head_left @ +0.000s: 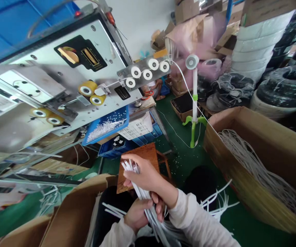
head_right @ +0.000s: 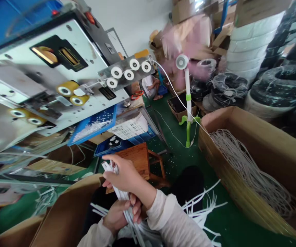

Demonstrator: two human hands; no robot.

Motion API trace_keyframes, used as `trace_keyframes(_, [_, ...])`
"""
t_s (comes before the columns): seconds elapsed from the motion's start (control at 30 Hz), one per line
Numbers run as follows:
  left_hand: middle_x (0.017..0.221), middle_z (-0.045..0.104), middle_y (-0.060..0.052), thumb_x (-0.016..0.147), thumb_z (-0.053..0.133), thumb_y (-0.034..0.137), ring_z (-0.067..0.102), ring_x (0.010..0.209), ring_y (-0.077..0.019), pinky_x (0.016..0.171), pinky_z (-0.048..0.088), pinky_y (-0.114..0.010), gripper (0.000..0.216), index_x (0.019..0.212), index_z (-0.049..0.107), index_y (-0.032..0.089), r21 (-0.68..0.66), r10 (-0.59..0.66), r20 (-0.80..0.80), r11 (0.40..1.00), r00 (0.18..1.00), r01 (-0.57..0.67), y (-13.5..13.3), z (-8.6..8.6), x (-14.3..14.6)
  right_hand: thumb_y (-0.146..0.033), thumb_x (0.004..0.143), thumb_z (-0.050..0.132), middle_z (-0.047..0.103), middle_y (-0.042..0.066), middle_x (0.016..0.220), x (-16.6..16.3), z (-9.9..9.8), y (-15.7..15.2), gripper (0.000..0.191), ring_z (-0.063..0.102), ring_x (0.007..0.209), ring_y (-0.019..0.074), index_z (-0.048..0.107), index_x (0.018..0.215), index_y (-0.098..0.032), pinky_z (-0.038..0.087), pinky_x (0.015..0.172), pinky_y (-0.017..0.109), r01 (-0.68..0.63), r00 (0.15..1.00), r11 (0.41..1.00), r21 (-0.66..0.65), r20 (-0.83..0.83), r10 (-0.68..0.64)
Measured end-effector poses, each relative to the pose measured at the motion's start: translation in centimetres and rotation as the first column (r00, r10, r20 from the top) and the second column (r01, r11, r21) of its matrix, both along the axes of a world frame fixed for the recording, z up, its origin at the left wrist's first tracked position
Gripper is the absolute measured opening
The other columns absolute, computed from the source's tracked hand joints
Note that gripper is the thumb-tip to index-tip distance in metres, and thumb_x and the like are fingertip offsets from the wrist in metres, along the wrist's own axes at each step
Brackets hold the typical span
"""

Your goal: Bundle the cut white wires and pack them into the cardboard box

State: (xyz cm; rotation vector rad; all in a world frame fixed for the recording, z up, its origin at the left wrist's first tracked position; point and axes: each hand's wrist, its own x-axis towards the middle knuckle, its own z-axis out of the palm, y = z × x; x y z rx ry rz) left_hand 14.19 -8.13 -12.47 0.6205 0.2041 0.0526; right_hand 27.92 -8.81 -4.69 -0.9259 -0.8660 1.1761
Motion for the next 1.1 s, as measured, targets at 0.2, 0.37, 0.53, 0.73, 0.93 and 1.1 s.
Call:
trace_keyframes(0.2, [0.053,0.042,0.005,0.087,0.068,0.027,0.059,0.057,-0.013,0.068,0.054,-0.032,0.013,0.091,0.074,0.016,-0.064,-0.01,0.028,0.998,1.0,0.012,-0.2,0.3,-0.1,-0.018,0.085,0.06,0.066,-0.006,0.067,-0.4,-0.6,0.3,0.068,0.072,0.065,0.0162,0.038,0.148,-0.027,0.06,0.066,0.026,0.017,0.998,0.999,-0.051,0.054,-0.014])
trace_keyframes(0.37, [0.052,0.037,0.007,0.087,0.068,0.029,0.054,0.054,-0.0123,0.069,0.054,-0.034,0.014,0.093,0.07,0.017,-0.017,-0.007,0.006,1.0,1.0,0.007,-0.2,0.3,-0.3,-0.023,0.086,0.062,0.068,-0.002,0.085,-0.5,-0.8,0.6,0.071,0.07,0.06,0.0129,0.034,0.15,-0.026,0.06,0.065,0.025,0.043,0.998,0.997,-0.057,0.056,-0.04])
trace_keyframes(0.53, [0.052,0.038,0.007,0.083,0.073,0.031,0.054,0.054,-0.0126,0.068,0.053,-0.033,0.017,0.088,0.068,0.016,-0.019,0.007,-0.053,1.0,0.999,-0.008,-0.2,0.3,-0.2,-0.024,0.083,0.065,0.062,0.001,0.108,-0.7,-1.8,1.0,0.054,0.071,0.065,0.0114,0.049,0.135,-0.027,0.057,0.055,0.02,0.084,0.996,0.996,-0.013,0.043,-0.084])
trace_keyframes(0.73, [0.052,0.034,0.007,0.083,0.074,0.038,0.048,0.05,-0.0106,0.064,0.051,-0.031,0.021,0.083,0.068,0.017,0.016,0.037,-0.121,0.999,0.992,-0.035,-0.5,0.5,-0.1,-0.02,0.076,0.071,0.059,0.0,0.107,-1.0,-2.0,1.2,0.041,0.07,0.062,0.0111,0.053,0.114,-0.022,0.056,0.053,0.021,0.075,0.992,0.994,-0.085,-0.093,-0.082])
trace_keyframes(0.93, [0.054,0.023,0.009,0.086,0.068,0.045,0.022,0.045,-0.0055,0.055,0.043,-0.024,0.029,0.079,0.064,0.017,0.107,0.104,-0.15,0.99,0.983,-0.088,-0.2,2.5,1.1,-0.045,0.075,0.081,0.055,0.011,0.136,0.8,-2.3,0.6,0.101,0.063,0.115,0.0227,0.02,0.154,-0.026,0.05,0.104,0.045,0.06,0.994,0.998,-0.008,-0.095,-0.061])
trace_keyframes(1.1, [0.055,0.023,0.009,0.086,0.069,0.046,0.021,0.046,-0.0055,0.05,0.034,-0.021,0.034,0.072,0.058,0.017,0.282,0.21,-0.074,0.942,0.975,-0.181,2.0,7.6,3.0,-0.065,0.063,0.082,0.055,0.013,0.135,2.4,-3.9,-2.6,0.116,0.058,0.122,0.0252,0.023,0.155,-0.025,0.045,0.107,0.047,-0.069,0.987,0.996,0.062,-0.14,0.077])
